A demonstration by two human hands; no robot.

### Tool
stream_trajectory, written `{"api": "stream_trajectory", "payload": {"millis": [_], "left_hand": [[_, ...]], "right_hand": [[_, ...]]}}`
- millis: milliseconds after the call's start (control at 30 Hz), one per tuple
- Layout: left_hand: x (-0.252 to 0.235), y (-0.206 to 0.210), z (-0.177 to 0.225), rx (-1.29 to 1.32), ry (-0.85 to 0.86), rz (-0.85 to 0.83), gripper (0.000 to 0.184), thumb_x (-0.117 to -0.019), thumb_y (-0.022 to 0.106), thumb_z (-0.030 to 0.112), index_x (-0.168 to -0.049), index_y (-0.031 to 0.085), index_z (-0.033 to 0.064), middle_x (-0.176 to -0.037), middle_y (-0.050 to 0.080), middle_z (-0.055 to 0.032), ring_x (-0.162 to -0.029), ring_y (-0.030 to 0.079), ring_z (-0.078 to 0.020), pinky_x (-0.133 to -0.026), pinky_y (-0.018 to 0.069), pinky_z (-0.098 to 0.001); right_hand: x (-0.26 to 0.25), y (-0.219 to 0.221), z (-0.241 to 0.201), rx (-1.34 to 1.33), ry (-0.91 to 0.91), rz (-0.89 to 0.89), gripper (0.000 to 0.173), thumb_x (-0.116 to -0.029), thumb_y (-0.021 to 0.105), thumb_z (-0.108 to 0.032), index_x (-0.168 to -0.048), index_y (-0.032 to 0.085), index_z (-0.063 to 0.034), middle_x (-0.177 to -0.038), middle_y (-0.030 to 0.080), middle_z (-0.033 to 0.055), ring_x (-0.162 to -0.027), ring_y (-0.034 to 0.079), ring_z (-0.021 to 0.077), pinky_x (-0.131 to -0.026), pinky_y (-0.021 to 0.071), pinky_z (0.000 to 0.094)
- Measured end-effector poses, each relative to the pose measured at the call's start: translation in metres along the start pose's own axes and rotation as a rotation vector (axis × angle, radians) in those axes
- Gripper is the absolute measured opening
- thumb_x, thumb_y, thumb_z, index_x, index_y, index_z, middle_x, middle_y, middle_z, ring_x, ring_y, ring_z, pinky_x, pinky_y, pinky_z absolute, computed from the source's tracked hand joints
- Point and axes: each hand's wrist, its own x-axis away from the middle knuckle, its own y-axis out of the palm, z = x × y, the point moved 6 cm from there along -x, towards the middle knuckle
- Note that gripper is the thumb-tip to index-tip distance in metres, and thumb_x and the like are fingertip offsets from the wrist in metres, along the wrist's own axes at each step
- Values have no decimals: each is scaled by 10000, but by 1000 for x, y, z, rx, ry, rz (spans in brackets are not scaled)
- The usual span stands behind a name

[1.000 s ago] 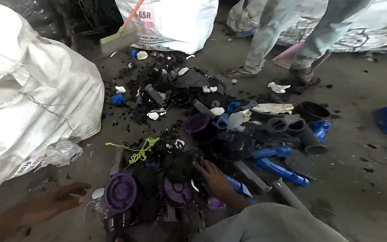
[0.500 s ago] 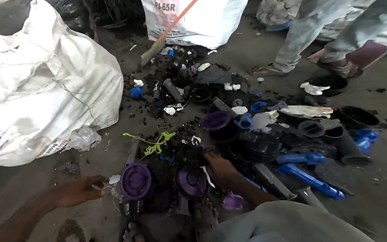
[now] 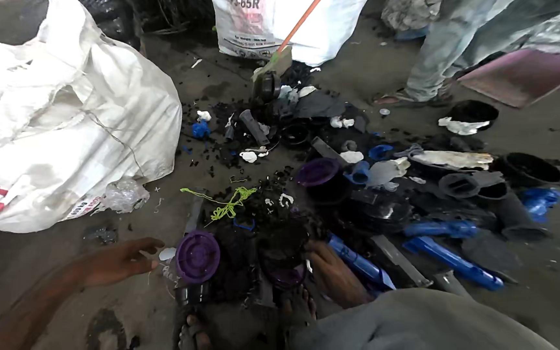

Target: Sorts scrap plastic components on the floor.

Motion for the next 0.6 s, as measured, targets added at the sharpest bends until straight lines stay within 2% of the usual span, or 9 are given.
{"api": "stream_trajectory", "payload": {"millis": [67, 100, 200, 233, 300, 367, 467, 533, 600], "left_hand": [[1, 1, 6, -8, -8, -9, 588, -1024, 593, 441, -1530, 457, 175, -1486, 538, -131, -1284, 595, -287, -1082, 475, -486], [0, 1, 9, -9, -6, -12, 582, -1027, 594, 424, -1531, 456, 168, -1489, 534, -138, -1290, 590, -294, -1086, 471, -488], [2, 2, 12, -10, 1, -6, 580, -1026, 599, 421, -1530, 459, 170, -1485, 537, -132, -1286, 592, -292, -1081, 475, -486], [3, 2, 13, -5, 0, -3, 579, -1023, 603, 423, -1526, 463, 173, -1479, 542, -127, -1281, 595, -289, -1077, 478, -484], [4, 2, 15, -5, -11, -3, 590, -1014, 606, 452, -1526, 465, 194, -1481, 544, -110, -1284, 596, -273, -1083, 479, -477], [3, 1, 17, -14, -25, -9, 598, -1011, 609, 463, -1529, 460, 203, -1483, 543, -110, -1282, 597, -271, -1079, 480, -476], [3, 2, 19, -14, -30, -25, 601, -1016, 615, 441, -1536, 449, 189, -1488, 535, -125, -1287, 593, -278, -1081, 480, -474], [5, 2, 17, 0, -39, -22, 605, -1014, 619, 443, -1536, 449, 191, -1487, 537, -120, -1281, 598, -274, -1077, 484, -472], [7, 3, 15, 11, -50, -21, 612, -1010, 619, 454, -1537, 448, 194, -1487, 535, -119, -1276, 600, -273, -1073, 485, -471]], "right_hand": [[25, 6, -15, -62, 121, -154, 198, -939, 618, -34, -1079, 751, 9, -1257, 678, 216, -1234, 627, 391, -1061, 518, 515], [32, 5, -22, -99, 242, -271, 215, -953, 611, -34, -1106, 740, 43, -1274, 672, 235, -1257, 611, 401, -1096, 482, 516], [35, -9, -24, -158, 588, -511, 328, -1007, 563, -47, -1290, 628, 105, -1366, 604, 294, -1342, 540, 425, -1176, 386, 493], [38, -9, -13, -181, 670, -505, 351, -1018, 545, -49, -1330, 591, 105, -1380, 586, 299, -1343, 536, 422, -1176, 388, 487], [44, -3, 18, -246, 779, -335, 359, -1033, 552, -70, -1352, 567, 95, -1338, 609, 294, -1263, 599, 414, -1116, 463, 494], [44, 8, 45, -291, 771, -231, 382, -1037, 580, -137, -1358, 570, 69, -1278, 647, 273, -1174, 654, 397, -1048, 517, 518], [32, 26, 70, -326, 759, -241, 459, -1063, 538, -304, -1393, 557, 14, -1274, 664, 231, -1159, 671, 350, -1035, 526, 518], [21, 36, 75, -409, 872, -262, 563, -1067, 481, -467, -1410, 555, -28, -1319, 646, 216, -1217, 638, 335, -1066, 491, 530], [9, 47, 72, -473, 991, -299, 743, -1014, 442, -658, -1410, 554, -39, -1336, 627, 226, -1231, 614, 357, -1049, 474, 578]]}}
